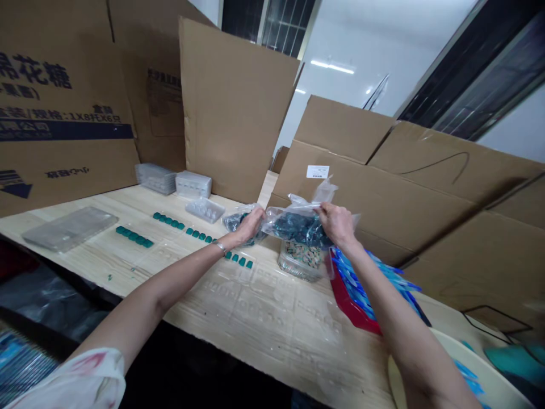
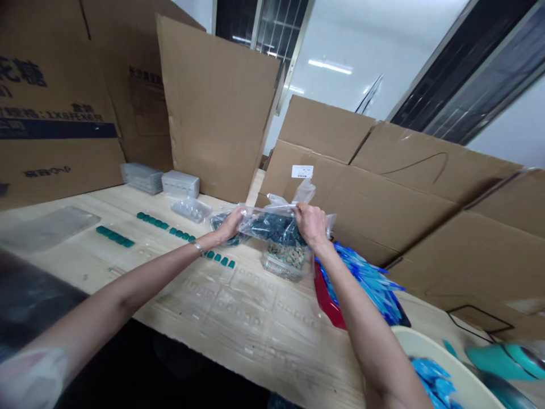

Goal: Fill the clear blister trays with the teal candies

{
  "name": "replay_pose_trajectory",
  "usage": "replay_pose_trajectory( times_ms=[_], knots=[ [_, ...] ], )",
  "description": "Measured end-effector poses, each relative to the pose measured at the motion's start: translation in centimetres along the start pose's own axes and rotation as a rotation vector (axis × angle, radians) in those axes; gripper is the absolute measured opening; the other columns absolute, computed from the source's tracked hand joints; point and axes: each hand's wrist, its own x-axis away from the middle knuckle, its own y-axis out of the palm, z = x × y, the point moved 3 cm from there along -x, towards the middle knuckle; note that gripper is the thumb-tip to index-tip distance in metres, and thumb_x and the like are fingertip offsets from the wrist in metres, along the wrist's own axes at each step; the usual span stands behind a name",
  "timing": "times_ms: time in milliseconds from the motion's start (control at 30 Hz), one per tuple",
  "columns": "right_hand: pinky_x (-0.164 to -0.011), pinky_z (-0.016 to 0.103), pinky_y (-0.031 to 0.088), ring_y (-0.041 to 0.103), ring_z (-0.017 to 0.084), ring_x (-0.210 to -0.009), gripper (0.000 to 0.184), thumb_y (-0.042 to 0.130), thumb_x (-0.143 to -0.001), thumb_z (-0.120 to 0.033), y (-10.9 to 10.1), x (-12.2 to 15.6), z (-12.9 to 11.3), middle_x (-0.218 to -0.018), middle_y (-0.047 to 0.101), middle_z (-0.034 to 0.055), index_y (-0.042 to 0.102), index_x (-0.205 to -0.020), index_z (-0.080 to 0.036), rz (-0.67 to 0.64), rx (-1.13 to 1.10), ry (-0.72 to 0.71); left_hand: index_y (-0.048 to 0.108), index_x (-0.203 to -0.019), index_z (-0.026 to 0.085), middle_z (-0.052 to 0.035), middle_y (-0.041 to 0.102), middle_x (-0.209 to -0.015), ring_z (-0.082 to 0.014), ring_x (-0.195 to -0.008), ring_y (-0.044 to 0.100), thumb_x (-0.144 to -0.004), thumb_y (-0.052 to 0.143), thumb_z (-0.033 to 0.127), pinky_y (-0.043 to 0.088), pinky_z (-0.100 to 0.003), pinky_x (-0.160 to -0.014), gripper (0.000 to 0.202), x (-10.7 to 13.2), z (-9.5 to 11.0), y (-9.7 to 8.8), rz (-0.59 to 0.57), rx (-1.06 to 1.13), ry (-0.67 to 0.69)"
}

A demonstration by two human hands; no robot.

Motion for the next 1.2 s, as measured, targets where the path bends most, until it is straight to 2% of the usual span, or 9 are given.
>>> replay_pose_trajectory(
  times_ms=[67, 133, 267, 333, 467, 633, 800, 900, 1200],
  knots=[
    [-0.062, 0.027, 0.037, 0.064, 0.025, -0.077, 0.036, 0.04, -0.091, -0.041, 0.5, -0.5, -0.9, -0.087, 0.071, 0.0132, 0.069, -0.098, -0.021, 0.001, -0.019, 0.002, 0.054, -0.11, 0.016, -0.0132, 0.032, -0.142, -0.0285, -0.134, 0.018, -0.075, 0.053, 0.008, 0.021, -0.043, -0.105, 0.036, 0.0, -0.6, -2.3, 0.107, -0.113, -0.046],
    [-0.063, 0.027, 0.038, 0.065, 0.025, -0.079, 0.036, 0.039, -0.091, -0.041, 0.7, -1.1, -2.1, -0.087, 0.07, 0.0133, 0.068, -0.099, -0.021, -0.003, -0.039, -0.003, 0.054, -0.111, 0.016, -0.0139, 0.03, -0.144, -0.0317, -0.135, 0.016, -0.071, 0.057, 0.006, 0.022, -0.045, -0.104, 0.042, -0.1, -1.5, -4.6, 0.187, -0.216, -0.152],
    [-0.067, 0.029, 0.041, 0.064, 0.026, -0.083, 0.039, 0.036, -0.093, -0.041, 0.6, -2.6, -5.0, -0.089, 0.069, 0.0141, 0.068, -0.1, -0.019, -0.001, -0.066, 0.006, 0.059, -0.101, 0.014, -0.0123, 0.061, -0.109, -0.0274, -0.109, 0.05, -0.075, 0.055, 0.015, 0.041, -0.034, -0.085, 0.026, -1.0, -2.8, -7.2, 0.17, -0.189, -0.31],
    [-0.069, 0.03, 0.042, 0.064, 0.027, -0.085, 0.04, 0.034, -0.094, -0.04, 0.6, -3.4, -6.6, -0.091, 0.069, 0.0152, 0.067, -0.101, -0.018, -0.01, -0.07, 0.003, 0.061, -0.093, 0.013, -0.0082, 0.066, -0.088, -0.0226, -0.089, 0.057, -0.078, 0.052, 0.019, 0.044, -0.028, -0.071, 0.018, -1.8, -2.8, -7.7, 0.148, -0.149, -0.33],
    [-0.075, 0.031, 0.043, 0.062, 0.025, -0.091, 0.033, 0.033, -0.093, -0.023, 2.1, -4.6, -9.5, -0.094, 0.067, 0.0161, 0.065, -0.101, -0.015, -0.085, -0.034, -0.051, 0.062, -0.08, 0.013, -0.0002, 0.059, -0.061, -0.0129, -0.059, 0.053, -0.074, 0.059, 0.016, 0.038, -0.02, -0.051, 0.008, -3.5, -2.4, -8.4, 0.092, -0.055, -0.368],
    [-0.077, 0.035, 0.046, 0.062, 0.026, -0.093, 0.034, 0.031, -0.089, -0.006, 5.0, -5.6, -11.5, -0.098, 0.066, 0.021, 0.059, -0.106, -0.005, -0.184, 0.005, -0.156, 0.059, -0.08, 0.013, 0.0069, 0.045, -0.048, -0.0037, -0.037, 0.033, -0.069, 0.068, 0.013, 0.023, -0.017, -0.039, 0.014, -5.3, -2.5, -8.8, 0.048, 0.069, -0.431],
    [-0.081, 0.043, 0.046, 0.06, 0.03, -0.095, 0.031, 0.035, -0.088, -0.008, 6.2, -6.6, -11.9, -0.095, 0.066, 0.0209, 0.061, -0.105, -0.006, -0.22, 0.005, -0.213, 0.056, -0.088, 0.013, 0.008, 0.043, -0.049, -0.0015, -0.035, 0.029, -0.074, 0.068, 0.016, 0.022, -0.016, -0.038, 0.018, -8.5, -2.3, -7.4, 0.022, 0.186, -0.463],
    [-0.085, 0.049, 0.044, 0.057, 0.031, -0.102, 0.039, 0.028, -0.087, -0.004, 6.9, -5.9, -13.6, -0.106, 0.063, 0.0208, 0.057, -0.112, -0.007, -0.137, 0.004, -0.362, 0.057, -0.09, 0.012, 0.0085, 0.04, -0.047, -0.0021, -0.034, 0.03, -0.077, 0.066, 0.019, 0.023, -0.015, -0.038, 0.017, -9.8, -2.4, -6.9, 0.008, 0.231, -0.477],
    [-0.067, 0.037, 0.047, 0.062, 0.025, -0.081, 0.038, 0.026, -0.087, -0.003, 10.2, -4.9, -19.3, -0.091, 0.064, 0.0185, 0.046, -0.118, -0.006, -0.051, 0.104, -0.814, 0.055, -0.116, 0.014, 0.0076, 0.045, -0.048, -0.0026, -0.035, 0.028, -0.073, 0.069, 0.039, 0.019, -0.017, -0.037, 0.052, -7.8, -4.7, -7.7, -0.097, 0.295, -0.457]
  ],
)
